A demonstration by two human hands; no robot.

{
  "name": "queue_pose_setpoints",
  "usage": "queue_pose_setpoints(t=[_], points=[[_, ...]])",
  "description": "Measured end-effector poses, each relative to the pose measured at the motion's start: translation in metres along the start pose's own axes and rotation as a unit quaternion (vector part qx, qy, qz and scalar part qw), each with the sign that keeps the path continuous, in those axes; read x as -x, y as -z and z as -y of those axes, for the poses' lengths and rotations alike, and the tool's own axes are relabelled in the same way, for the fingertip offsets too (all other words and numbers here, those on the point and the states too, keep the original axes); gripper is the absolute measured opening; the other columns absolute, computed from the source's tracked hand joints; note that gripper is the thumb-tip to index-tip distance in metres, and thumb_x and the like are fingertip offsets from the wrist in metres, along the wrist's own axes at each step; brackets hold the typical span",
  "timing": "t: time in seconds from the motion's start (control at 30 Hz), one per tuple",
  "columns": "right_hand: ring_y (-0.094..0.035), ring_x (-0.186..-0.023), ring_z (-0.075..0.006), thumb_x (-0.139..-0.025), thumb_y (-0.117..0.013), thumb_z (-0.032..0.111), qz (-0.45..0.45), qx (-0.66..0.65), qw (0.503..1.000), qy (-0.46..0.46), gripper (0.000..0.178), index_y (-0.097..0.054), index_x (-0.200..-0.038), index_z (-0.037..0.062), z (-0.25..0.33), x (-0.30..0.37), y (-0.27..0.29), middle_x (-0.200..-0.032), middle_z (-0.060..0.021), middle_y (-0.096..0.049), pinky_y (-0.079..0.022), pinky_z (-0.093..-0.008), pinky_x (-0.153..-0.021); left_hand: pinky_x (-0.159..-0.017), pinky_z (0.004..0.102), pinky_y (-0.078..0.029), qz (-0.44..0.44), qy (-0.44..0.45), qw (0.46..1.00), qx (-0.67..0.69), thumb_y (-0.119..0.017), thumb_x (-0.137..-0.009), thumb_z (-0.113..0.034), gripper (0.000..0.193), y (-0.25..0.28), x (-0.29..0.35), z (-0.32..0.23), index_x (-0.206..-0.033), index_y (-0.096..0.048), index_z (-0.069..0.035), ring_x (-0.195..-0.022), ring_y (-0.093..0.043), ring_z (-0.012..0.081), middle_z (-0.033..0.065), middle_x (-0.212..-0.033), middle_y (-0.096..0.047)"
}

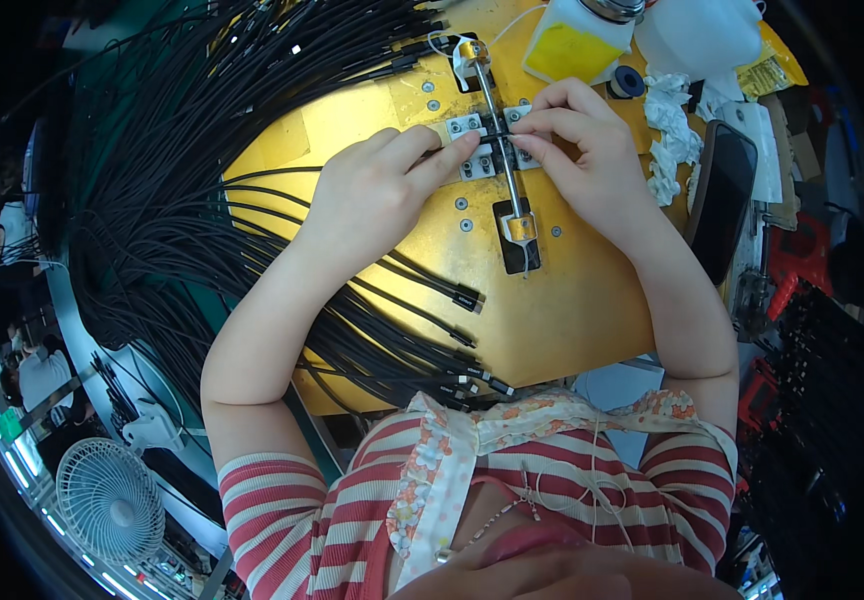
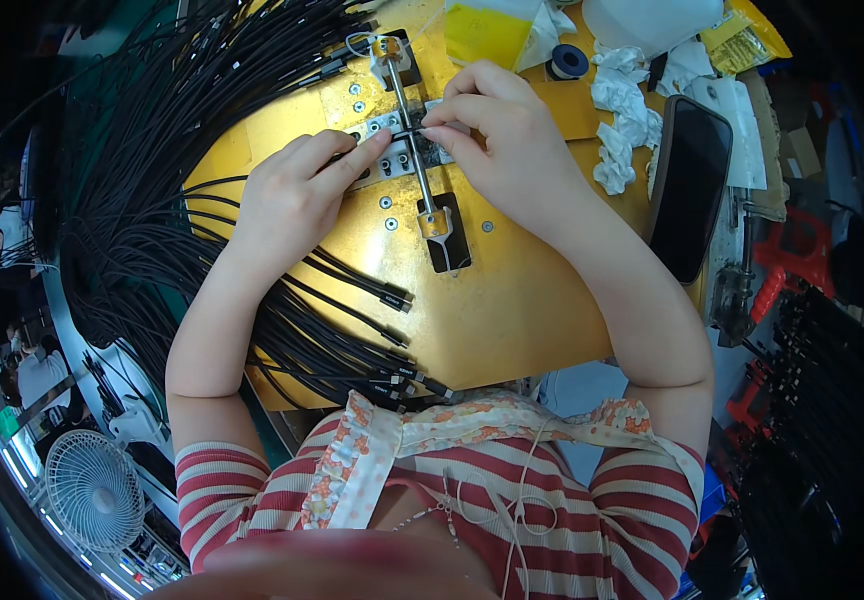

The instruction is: Assembling and inspecting small black cable bundles at a workbench.

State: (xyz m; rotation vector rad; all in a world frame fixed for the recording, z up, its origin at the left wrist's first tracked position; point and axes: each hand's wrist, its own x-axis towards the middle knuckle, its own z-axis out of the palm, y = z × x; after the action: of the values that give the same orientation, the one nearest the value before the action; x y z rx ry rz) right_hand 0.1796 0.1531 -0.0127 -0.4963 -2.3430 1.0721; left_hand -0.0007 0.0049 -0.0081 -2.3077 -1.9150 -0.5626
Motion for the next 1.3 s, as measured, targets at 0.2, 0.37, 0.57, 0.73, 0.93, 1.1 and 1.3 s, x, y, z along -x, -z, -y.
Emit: queue_pose_setpoints(t=[0.2, 0.37, 0.57, 0.73, 0.93, 1.1, 1.3], points=[[-0.057, -0.085, -0.0241, -0.081, -0.068, 0.007, -0.011, 0.042, 0.998, 0.04, 0.008, -0.068, -0.088, 0.0012, 0.0, 0.002, 0.0, -0.088, -0.0076, -0.055, -0.047, -0.0338, -0.075, -0.061, 0.03, -0.052, -0.002, 0.011, 1.0, 0.016, -0.069, -0.068, 0.001, 0.054, 0.001, -0.001, 0.0, -0.119, -0.067, -0.014, -0.072, -0.061, 0.0186, 0.0034, -0.085, -0.06], [-0.056, -0.084, -0.0229, -0.08, -0.069, 0.006, -0.014, 0.099, 0.992, 0.083, 0.009, -0.069, -0.088, 0.0018, 0.004, 0.004, 0.004, -0.087, -0.0064, -0.055, -0.047, -0.0335, -0.074, -0.062, 0.0304, -0.052, -0.008, 0.009, 1.0, 0.022, -0.069, -0.068, 0.001, 0.055, 0.001, 0.0, 0.001, -0.12, -0.066, -0.014, -0.073, -0.061, 0.0189, 0.0037, -0.085, -0.06], [-0.056, -0.081, -0.0214, -0.077, -0.069, 0.005, -0.006, 0.155, 0.982, 0.108, 0.011, -0.069, -0.088, 0.0025, 0.007, 0.006, 0.005, -0.088, -0.0054, -0.056, -0.047, -0.0329, -0.073, -0.06, 0.0306, -0.051, 0.008, 0.018, 0.999, 0.038, -0.069, -0.072, -0.001, 0.049, 0.006, 0.002, 0.003, -0.119, -0.066, -0.013, -0.071, -0.061, 0.0186, 0.0034, -0.086, -0.06], [-0.057, -0.083, -0.0224, -0.076, -0.07, 0.005, 0.007, 0.153, 0.979, 0.134, 0.014, -0.069, -0.09, 0.0023, 0.007, 0.006, 0.005, -0.091, -0.0064, -0.057, -0.047, -0.0332, -0.073, -0.058, 0.0297, -0.05, 0.051, 0.026, 0.998, 0.031, -0.066, -0.081, -0.01, 0.037, 0.02, 0.002, 0.004, -0.117, -0.066, -0.012, -0.069, -0.061, 0.0173, 0.0027, -0.083, -0.059], [-0.058, -0.083, -0.0233, -0.078, -0.068, 0.004, 0.011, 0.127, 0.984, 0.124, 0.012, -0.068, -0.09, 0.0017, 0.011, 0.007, 0.004, -0.094, -0.0074, -0.058, -0.048, -0.0336, -0.074, -0.061, 0.0334, -0.05, 0.07, 0.084, 0.992, 0.063, -0.066, -0.085, -0.015, 0.022, 0.023, 0.004, 0.015, -0.106, -0.066, -0.007, -0.071, -0.061, 0.0253, 0.0077, -0.081, -0.059], [-0.058, -0.08, -0.0233, -0.078, -0.068, 0.003, 0.002, 0.119, 0.985, 0.122, 0.01, -0.066, -0.088, 0.0009, 0.008, 0.006, 0.004, -0.092, -0.0076, -0.059, -0.048, -0.0338, -0.072, -0.069, 0.0377, -0.051, 0.135, 0.157, 0.963, 0.174, -0.06, -0.09, -0.014, 0.013, 0.042, 0.005, 0.007, -0.092, -0.062, -0.001, -0.078, -0.061, 0.0325, 0.0136, -0.086, -0.058], [-0.058, -0.08, -0.023, -0.078, -0.068, 0.001, -0.003, 0.116, 0.986, 0.118, 0.009, -0.066, -0.087, 0.0001, 0.008, 0.005, 0.005, -0.09, -0.0078, -0.059, -0.048, -0.0331, -0.071, -0.071, 0.0369, -0.052, 0.448, 0.087, 0.82, 0.346, -0.068, -0.085, -0.021, 0.021, 0.063, 0.017, -0.013, -0.096, -0.066, -0.003, -0.08, -0.064, 0.0292, 0.0134, -0.086, -0.064]])
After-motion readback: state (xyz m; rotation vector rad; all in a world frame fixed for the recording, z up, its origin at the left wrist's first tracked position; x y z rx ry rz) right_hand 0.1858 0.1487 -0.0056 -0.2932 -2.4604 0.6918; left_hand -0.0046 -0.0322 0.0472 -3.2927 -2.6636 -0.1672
